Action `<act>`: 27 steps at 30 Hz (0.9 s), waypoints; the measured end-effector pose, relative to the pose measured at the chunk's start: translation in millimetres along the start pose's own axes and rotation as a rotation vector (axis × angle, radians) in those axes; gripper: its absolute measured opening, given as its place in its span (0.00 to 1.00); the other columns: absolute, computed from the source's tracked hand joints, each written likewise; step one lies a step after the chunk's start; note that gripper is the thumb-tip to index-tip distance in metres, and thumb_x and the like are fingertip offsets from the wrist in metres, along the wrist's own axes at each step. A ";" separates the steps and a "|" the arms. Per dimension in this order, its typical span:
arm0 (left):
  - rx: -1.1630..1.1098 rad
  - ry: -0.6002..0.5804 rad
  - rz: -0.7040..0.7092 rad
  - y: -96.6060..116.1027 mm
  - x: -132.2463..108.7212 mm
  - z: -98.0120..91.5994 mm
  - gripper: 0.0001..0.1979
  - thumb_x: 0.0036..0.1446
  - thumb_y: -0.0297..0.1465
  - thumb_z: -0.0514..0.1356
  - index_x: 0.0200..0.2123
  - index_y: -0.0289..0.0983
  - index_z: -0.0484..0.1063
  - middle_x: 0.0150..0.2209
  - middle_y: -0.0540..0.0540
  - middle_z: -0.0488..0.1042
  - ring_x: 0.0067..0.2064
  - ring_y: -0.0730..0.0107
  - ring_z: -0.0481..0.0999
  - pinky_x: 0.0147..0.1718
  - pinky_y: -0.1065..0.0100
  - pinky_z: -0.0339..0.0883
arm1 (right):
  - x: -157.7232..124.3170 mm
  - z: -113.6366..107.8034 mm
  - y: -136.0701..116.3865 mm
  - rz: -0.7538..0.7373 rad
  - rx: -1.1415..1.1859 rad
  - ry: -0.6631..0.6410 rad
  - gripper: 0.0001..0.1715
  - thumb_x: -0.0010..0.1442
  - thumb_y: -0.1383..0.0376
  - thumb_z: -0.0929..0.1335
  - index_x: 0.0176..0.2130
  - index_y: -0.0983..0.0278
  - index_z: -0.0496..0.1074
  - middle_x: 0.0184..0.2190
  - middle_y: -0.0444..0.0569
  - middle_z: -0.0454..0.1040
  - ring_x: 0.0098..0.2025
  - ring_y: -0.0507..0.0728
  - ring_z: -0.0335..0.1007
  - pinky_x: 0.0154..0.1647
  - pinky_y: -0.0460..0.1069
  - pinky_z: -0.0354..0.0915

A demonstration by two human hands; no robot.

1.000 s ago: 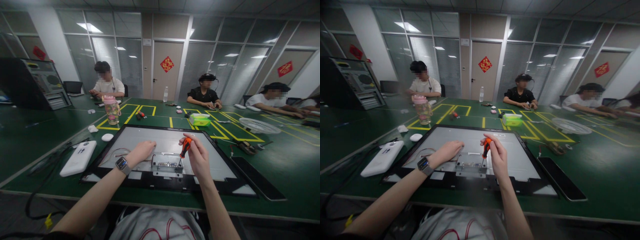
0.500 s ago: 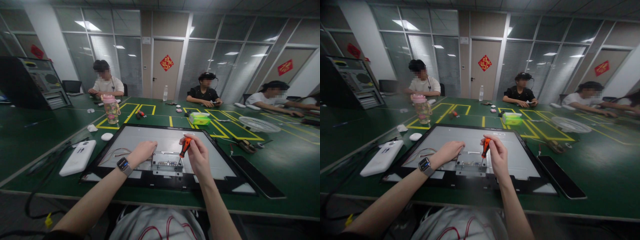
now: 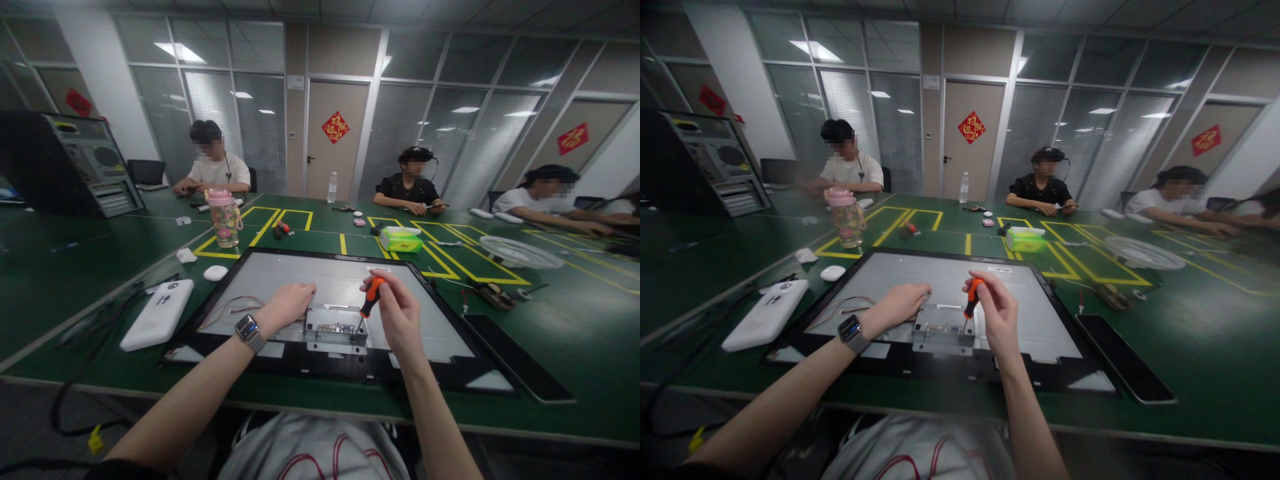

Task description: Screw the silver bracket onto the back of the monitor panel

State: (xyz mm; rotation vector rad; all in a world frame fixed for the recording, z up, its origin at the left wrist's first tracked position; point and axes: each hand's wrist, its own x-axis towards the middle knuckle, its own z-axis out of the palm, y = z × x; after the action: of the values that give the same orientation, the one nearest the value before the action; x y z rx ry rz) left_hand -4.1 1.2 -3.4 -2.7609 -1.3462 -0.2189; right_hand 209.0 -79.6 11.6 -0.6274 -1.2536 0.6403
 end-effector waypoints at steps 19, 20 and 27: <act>-0.005 -0.013 0.002 -1.2 0.5 0.8 0.12 0.67 0.29 0.45 0.43 0.38 0.67 0.38 0.40 0.79 0.39 0.57 0.80 0.33 0.65 0.66 | 0.1 4.5 -5.0 -0.044 -0.141 0.021 0.14 0.60 0.64 0.71 0.47 0.57 0.76 0.39 0.48 0.73 0.39 0.56 0.72 0.43 0.52 0.68; -0.006 -0.012 0.003 -1.4 0.6 1.1 0.12 0.67 0.29 0.45 0.43 0.38 0.67 0.38 0.41 0.79 0.39 0.57 0.80 0.33 0.65 0.66 | 0.1 4.6 -5.1 -0.088 -0.201 0.060 0.13 0.58 0.65 0.72 0.45 0.57 0.77 0.38 0.47 0.72 0.38 0.55 0.71 0.43 0.51 0.67; -0.010 -0.005 0.013 -1.7 0.7 2.0 0.11 0.67 0.28 0.45 0.43 0.38 0.67 0.39 0.41 0.78 0.41 0.57 0.79 0.35 0.65 0.67 | -1.4 3.9 -4.4 -0.064 -0.241 0.060 0.17 0.66 0.61 0.64 0.52 0.58 0.73 0.43 0.51 0.74 0.41 0.56 0.71 0.45 0.54 0.67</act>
State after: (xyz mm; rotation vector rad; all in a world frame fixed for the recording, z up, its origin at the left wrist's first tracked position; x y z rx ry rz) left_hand -4.8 3.0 -5.2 -2.7792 -1.3315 -0.2183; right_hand 205.3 -83.3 14.7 -0.7964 -1.2997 0.4172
